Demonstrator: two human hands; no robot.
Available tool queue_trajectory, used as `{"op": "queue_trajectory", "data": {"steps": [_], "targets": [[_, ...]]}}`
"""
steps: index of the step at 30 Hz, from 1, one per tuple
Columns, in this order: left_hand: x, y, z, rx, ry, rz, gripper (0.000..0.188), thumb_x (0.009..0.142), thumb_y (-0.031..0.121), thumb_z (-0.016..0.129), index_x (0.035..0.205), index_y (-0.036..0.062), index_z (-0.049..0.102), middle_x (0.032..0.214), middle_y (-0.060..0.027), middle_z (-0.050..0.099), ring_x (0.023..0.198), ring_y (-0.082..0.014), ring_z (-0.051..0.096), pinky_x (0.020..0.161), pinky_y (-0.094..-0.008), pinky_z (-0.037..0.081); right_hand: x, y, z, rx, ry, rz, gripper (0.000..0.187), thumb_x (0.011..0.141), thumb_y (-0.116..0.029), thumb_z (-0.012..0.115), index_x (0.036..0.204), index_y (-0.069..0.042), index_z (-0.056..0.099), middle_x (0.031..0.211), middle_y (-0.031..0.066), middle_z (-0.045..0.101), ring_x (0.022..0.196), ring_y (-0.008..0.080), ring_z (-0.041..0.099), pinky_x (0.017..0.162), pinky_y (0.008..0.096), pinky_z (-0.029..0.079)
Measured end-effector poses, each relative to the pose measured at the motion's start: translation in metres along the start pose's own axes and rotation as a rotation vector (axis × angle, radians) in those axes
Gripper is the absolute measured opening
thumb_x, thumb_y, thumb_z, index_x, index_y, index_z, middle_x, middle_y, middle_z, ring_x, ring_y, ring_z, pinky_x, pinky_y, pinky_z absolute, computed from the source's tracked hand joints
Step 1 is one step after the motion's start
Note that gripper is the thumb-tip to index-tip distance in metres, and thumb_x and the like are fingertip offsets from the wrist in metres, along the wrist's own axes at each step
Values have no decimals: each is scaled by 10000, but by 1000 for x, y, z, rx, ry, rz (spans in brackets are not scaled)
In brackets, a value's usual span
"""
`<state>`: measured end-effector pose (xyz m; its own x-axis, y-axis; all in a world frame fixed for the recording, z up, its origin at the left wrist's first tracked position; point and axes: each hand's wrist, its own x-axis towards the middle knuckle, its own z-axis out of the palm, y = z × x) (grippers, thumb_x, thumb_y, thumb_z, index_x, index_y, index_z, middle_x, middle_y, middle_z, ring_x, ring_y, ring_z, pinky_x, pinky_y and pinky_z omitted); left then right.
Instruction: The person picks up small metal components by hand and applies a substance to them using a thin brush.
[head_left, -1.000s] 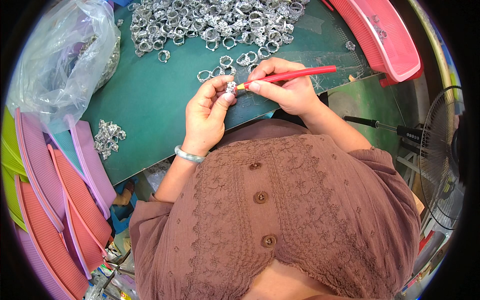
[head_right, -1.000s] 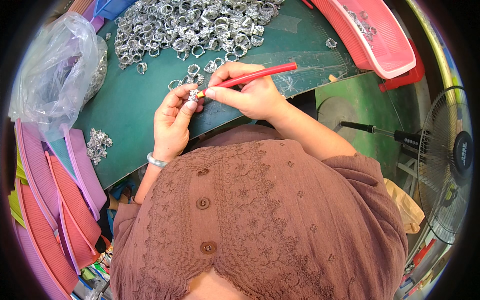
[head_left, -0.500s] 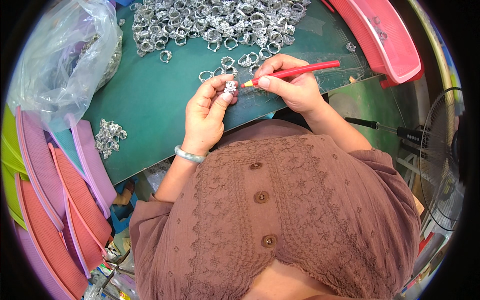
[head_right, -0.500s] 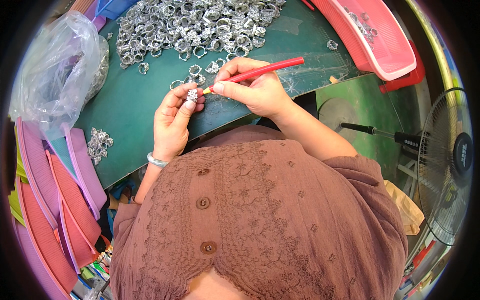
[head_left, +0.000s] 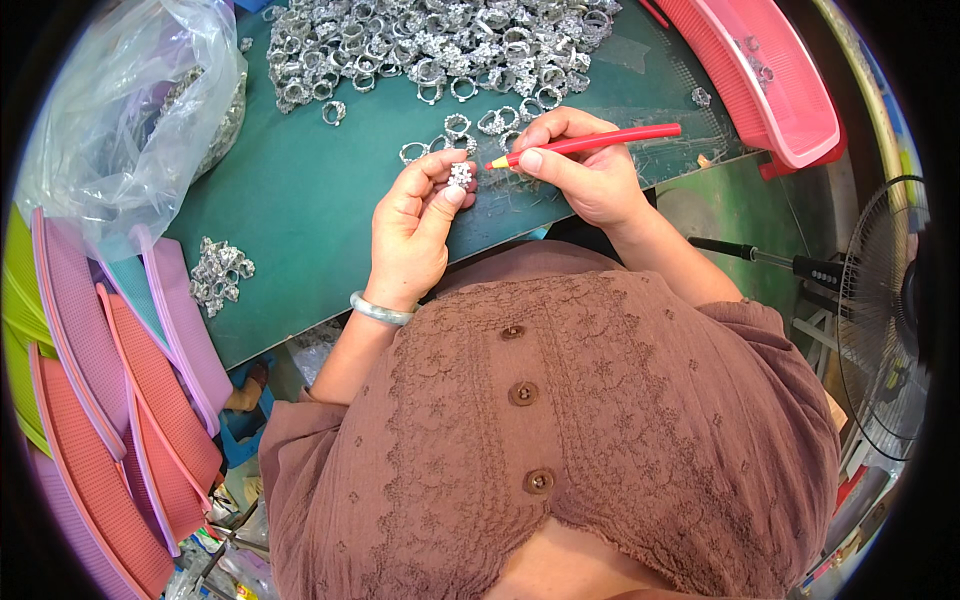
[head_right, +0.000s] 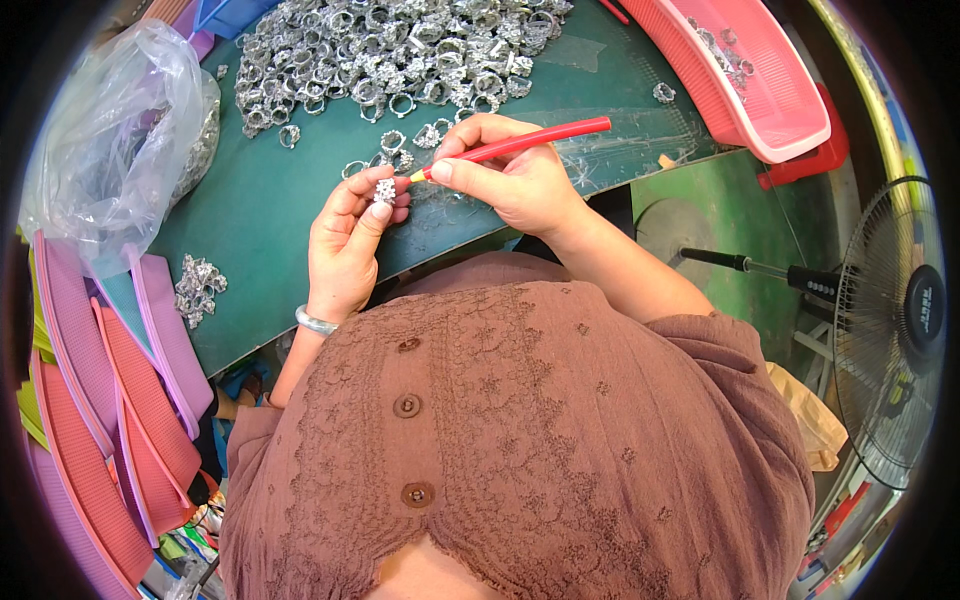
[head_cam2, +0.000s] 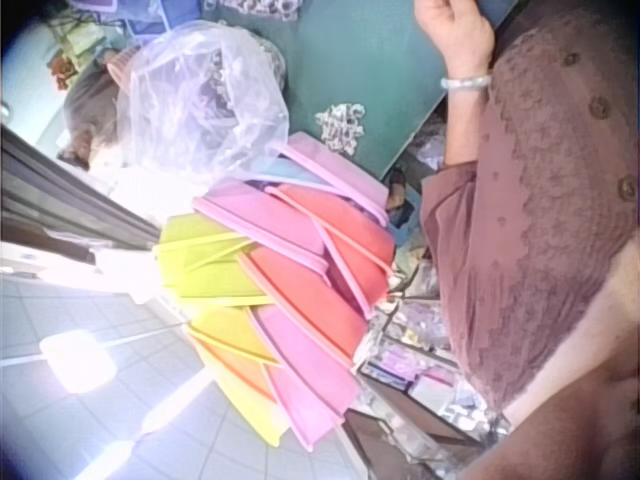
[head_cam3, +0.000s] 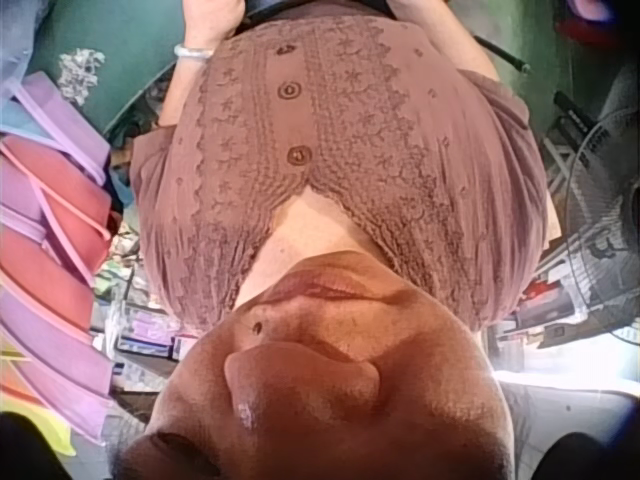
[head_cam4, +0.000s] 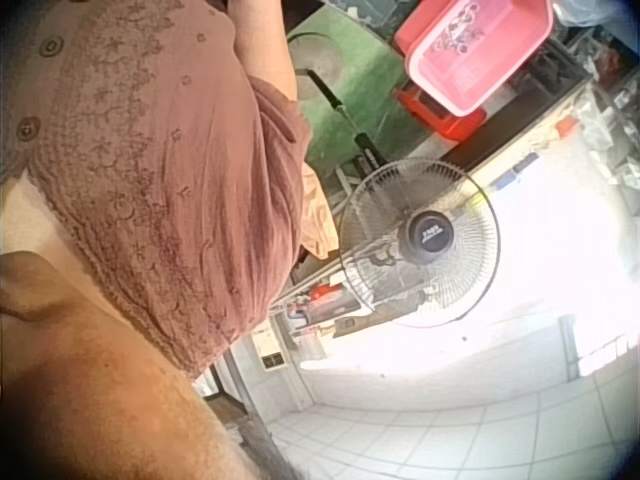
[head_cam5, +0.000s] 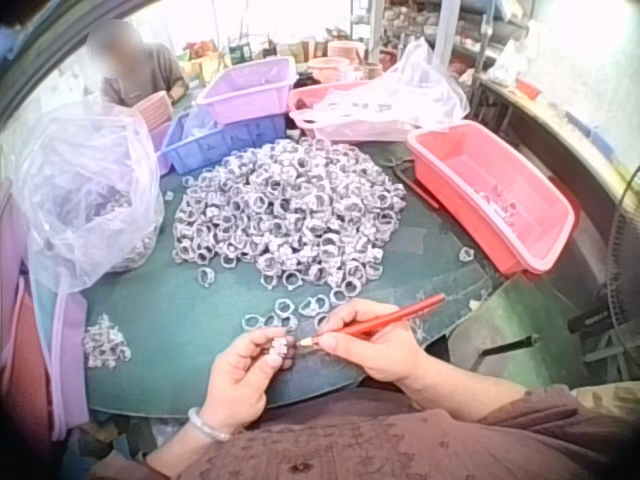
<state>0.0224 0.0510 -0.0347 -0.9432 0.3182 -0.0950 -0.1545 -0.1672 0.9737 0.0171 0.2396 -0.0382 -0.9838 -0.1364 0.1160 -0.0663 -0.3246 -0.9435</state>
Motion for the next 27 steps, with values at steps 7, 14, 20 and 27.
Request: {"op": "queue_trajectory", "data": {"steps": [7,14,20,27], "targets": [[0,0,0,6,-4,10,247,868,59,487,1107,-5,490,994,-86,587,860,-124,550,794,-250,440,0,1,0,5,-6,-8,94,755,-60,640,787,-14,564,794,27,581,738,79,524,655,212,422],[0,0,-1,15,-6,13,250,870,63,487,1109,-5,488,990,-84,587,860,-126,552,796,-253,441,-1,1,0,-25,-3,-13,100,758,-70,642,787,-16,564,788,22,578,728,75,520,643,206,417],[-1,0,0,12,-7,13,251,870,64,486,1111,-6,488,983,-80,588,859,-124,552,797,-252,441,-1,0,1,-29,-4,-12,95,759,-70,643,779,-19,566,773,12,573,713,65,508,626,199,407],[0,0,-1,29,-16,25,250,871,59,486,1112,-3,493,975,-69,589,847,-111,544,786,-241,435,-1,-1,1,-40,-9,-16,93,758,-67,642,778,-18,566,775,14,573,715,67,509,629,201,408]]}}
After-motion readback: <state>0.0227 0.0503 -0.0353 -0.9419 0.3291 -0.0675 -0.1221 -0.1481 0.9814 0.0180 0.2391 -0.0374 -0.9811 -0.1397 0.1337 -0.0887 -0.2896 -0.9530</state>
